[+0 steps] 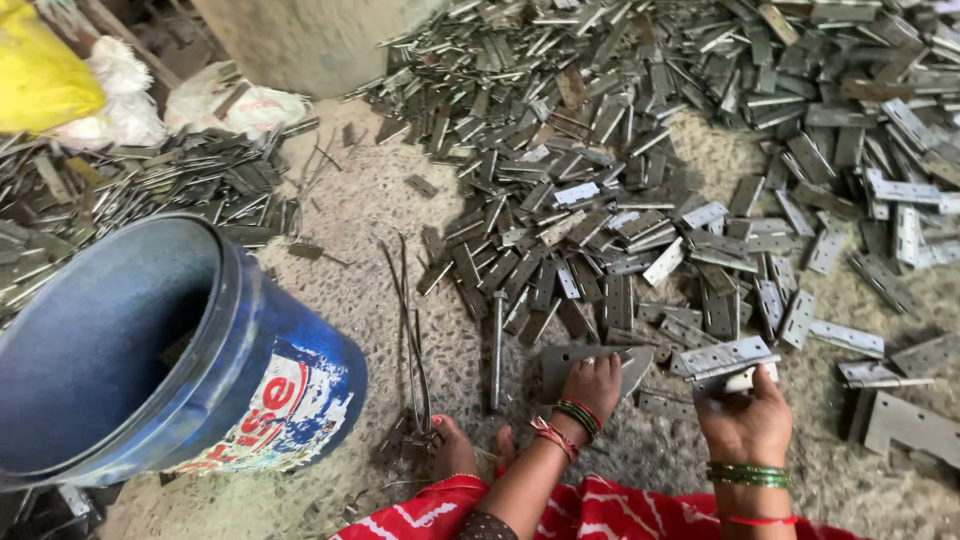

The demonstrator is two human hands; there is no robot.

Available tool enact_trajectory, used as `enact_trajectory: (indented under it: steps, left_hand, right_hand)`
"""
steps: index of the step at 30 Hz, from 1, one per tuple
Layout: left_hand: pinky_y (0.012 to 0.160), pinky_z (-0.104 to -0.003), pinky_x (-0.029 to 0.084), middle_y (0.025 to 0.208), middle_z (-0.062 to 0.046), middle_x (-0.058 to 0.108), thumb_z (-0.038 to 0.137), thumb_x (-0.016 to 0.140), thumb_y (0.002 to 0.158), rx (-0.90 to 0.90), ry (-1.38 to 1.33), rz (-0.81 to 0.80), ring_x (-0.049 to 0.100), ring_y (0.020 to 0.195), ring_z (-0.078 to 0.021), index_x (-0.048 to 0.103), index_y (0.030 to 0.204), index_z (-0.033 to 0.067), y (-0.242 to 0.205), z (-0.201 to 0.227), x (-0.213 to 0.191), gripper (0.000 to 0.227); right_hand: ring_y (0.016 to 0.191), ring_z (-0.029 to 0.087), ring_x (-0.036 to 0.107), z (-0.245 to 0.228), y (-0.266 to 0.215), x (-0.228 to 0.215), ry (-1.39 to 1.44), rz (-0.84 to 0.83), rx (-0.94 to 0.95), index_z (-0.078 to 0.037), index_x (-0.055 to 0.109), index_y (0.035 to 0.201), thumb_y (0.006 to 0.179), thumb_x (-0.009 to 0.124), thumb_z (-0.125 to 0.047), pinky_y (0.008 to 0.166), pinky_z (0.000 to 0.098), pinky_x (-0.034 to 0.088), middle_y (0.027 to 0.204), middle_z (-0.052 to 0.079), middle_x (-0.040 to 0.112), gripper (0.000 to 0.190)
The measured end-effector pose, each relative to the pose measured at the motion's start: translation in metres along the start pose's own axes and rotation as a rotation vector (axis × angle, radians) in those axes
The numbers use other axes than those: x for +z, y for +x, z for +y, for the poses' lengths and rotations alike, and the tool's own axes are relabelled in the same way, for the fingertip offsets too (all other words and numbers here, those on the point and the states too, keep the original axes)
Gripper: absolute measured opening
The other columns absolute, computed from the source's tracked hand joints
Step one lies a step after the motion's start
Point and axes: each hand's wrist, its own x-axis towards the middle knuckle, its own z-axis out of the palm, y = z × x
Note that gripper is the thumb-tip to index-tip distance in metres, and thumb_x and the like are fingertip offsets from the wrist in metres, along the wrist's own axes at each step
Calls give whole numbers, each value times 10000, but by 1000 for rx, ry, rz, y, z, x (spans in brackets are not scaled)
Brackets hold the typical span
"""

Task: The person sits on the floor and assembles metal hinges by inserting pins into hinge plates. They pick up a hinge plate, insert a pin, and place the assembled hinge into a blue bucket. The process is repeated continuously.

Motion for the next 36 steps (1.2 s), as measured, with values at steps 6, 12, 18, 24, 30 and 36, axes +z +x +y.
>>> enact_trajectory:
  steps: [6, 12, 18, 24, 30, 36]
  left_hand:
    - [735, -505, 544, 1094, -150, 681, 143, 576, 976, -184, -184, -47, 677, 869, -356, 651, 1272, 80, 21, -7, -36, 313]
    - [823, -480, 546, 1137, -138, 680, 27, 586, 902, -222, -357, 26, 678, 935, -377, 657, 1291, 109, 37, -4, -113, 404]
    - [842, -486, 534, 1134, -164, 652, 39, 561, 908, -212, -255, 214, 682, 969, -382, 587, 1402, 69, 23, -9, -111, 495]
    - [748, -530, 551, 1150, -217, 601, 77, 523, 968, -292, -211, -153, 675, 891, -415, 522, 1423, 38, 11, -4, -77, 456]
    - [715, -535, 561, 1214, -219, 582, 30, 594, 896, -449, -543, 19, 679, 866, -427, 582, 1270, 102, 35, 17, -128, 380]
    - [797, -529, 545, 1254, -204, 592, 94, 654, 955, -286, -511, -102, 669, 924, -427, 556, 1356, 111, 43, 36, -190, 413]
  right_hand:
    - [1018, 202, 659, 4, -21, 26, -155, 53, -67, -115, 643, 1183, 1057, 666, -244, 906, 340, 565, 1110, 47, 686, 181]
    - [1094, 204, 679, 9, -44, 52, -235, -71, -122, -140, 623, 1234, 1016, 667, -189, 958, 405, 572, 1179, 23, 697, 228]
    - [1093, 213, 705, 14, -29, 37, -197, -40, -62, -96, 626, 1248, 1007, 697, -183, 981, 410, 581, 1179, 52, 724, 266]
    - [991, 238, 703, 32, -7, 16, -403, -10, -15, -124, 602, 1229, 953, 726, -145, 901, 406, 590, 1124, 48, 707, 303]
    - [887, 271, 718, 54, -17, 17, -574, -48, 31, -22, 605, 1185, 915, 751, -160, 773, 429, 612, 1068, 110, 698, 337]
    - [861, 236, 701, 66, -30, 26, -632, -85, 23, -64, 560, 1157, 926, 737, -199, 724, 395, 590, 1031, 88, 685, 321]
